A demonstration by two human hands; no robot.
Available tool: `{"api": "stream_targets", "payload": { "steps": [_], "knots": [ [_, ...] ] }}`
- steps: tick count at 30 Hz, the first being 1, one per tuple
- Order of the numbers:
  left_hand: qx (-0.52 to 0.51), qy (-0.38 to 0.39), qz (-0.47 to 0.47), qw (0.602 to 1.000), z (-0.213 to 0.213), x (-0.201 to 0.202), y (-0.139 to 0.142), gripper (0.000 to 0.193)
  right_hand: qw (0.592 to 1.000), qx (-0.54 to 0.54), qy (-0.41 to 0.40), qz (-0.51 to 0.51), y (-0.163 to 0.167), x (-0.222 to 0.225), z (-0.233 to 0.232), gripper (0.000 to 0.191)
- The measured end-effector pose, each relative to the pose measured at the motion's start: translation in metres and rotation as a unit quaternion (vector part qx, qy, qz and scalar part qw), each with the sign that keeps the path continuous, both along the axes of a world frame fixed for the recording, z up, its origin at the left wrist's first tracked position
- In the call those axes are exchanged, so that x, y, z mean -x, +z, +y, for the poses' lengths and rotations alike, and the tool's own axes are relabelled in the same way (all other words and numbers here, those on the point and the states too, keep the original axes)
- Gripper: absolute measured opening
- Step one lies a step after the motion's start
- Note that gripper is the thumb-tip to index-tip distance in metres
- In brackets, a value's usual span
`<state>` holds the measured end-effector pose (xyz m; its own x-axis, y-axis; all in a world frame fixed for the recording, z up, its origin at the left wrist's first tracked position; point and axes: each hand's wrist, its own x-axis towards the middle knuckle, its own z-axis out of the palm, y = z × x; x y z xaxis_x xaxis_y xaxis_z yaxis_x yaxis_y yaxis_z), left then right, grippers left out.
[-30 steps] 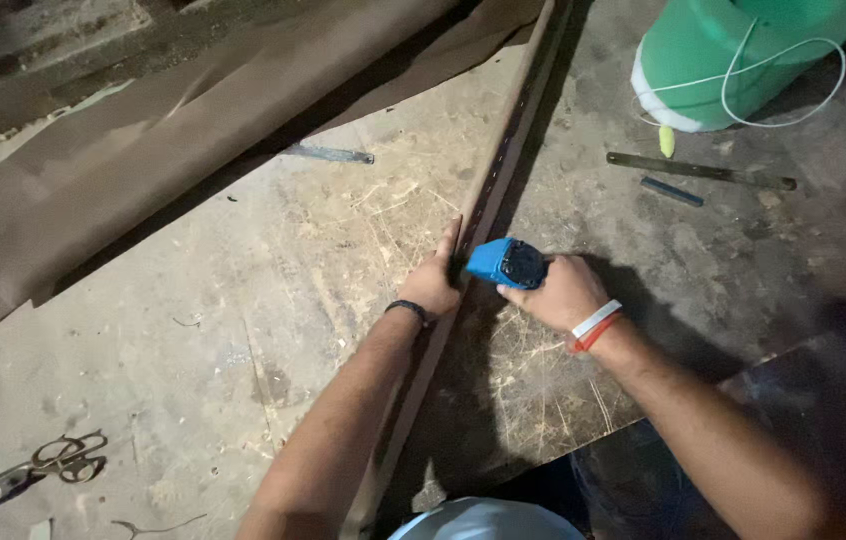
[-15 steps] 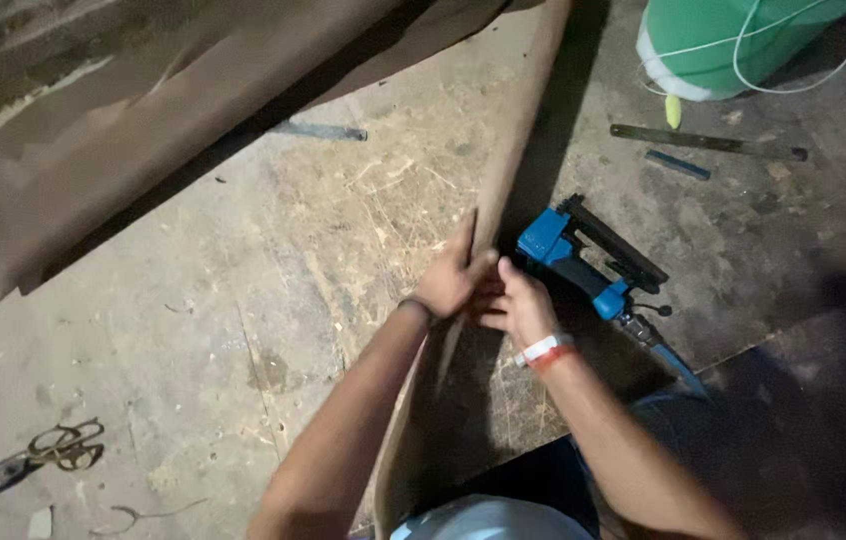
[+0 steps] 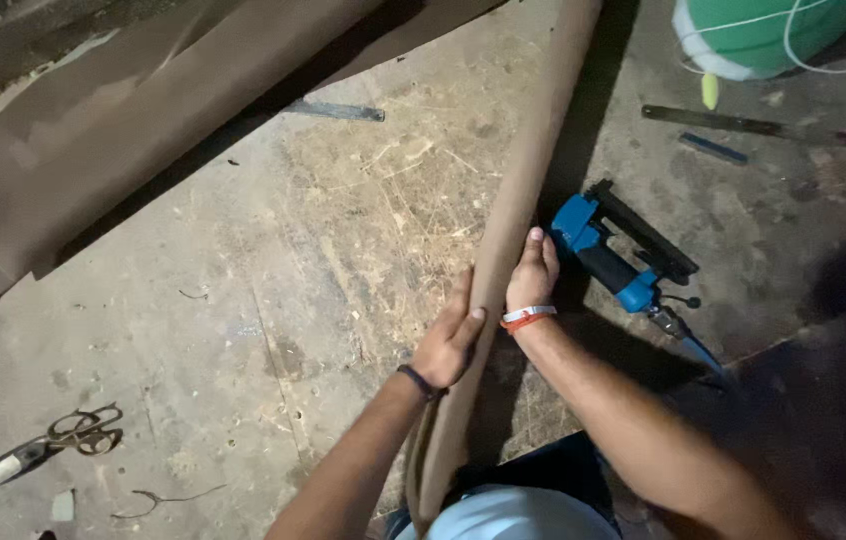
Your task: The person staples a long strip of brown fabric onto a wooden board using a pneumatic staple gun, pressing the fabric flat as they work along its length. They then fold and roll the fabric, wrap it around a foam piece, and cut a small piece with shears.
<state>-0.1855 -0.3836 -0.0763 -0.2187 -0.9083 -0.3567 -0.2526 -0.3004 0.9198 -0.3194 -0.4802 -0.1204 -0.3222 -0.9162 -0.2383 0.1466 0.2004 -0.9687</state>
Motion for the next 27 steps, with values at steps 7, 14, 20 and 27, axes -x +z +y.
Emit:
{"api": "stream_targets", "payload": {
  "steps": [7,14,20,27],
  "knots": [
    [0.192,-0.049,-0.115,0.973,-0.072,0.015,-0.007,0.083,0.997,0.018,-0.005,-0.076,0.001,-0.014,-0.012,0.032],
    [0.153,-0.045,-0.116,0.980,-0.090,0.024,0.015,0.078,0.987,0.059,0.035,-0.148,0.020,-0.007,-0.011,0.033],
    [0.038,-0.056,-0.217,0.974,-0.098,0.033,0.014,0.094,0.952,0.007,0.208,0.225,0.035,0.051,-0.003,0.028],
    [0.072,-0.033,-0.127,0.989,-0.081,0.017,-0.001,0.098,0.733,0.104,0.249,0.624,0.055,0.161,0.006,0.090]
  ]
}}
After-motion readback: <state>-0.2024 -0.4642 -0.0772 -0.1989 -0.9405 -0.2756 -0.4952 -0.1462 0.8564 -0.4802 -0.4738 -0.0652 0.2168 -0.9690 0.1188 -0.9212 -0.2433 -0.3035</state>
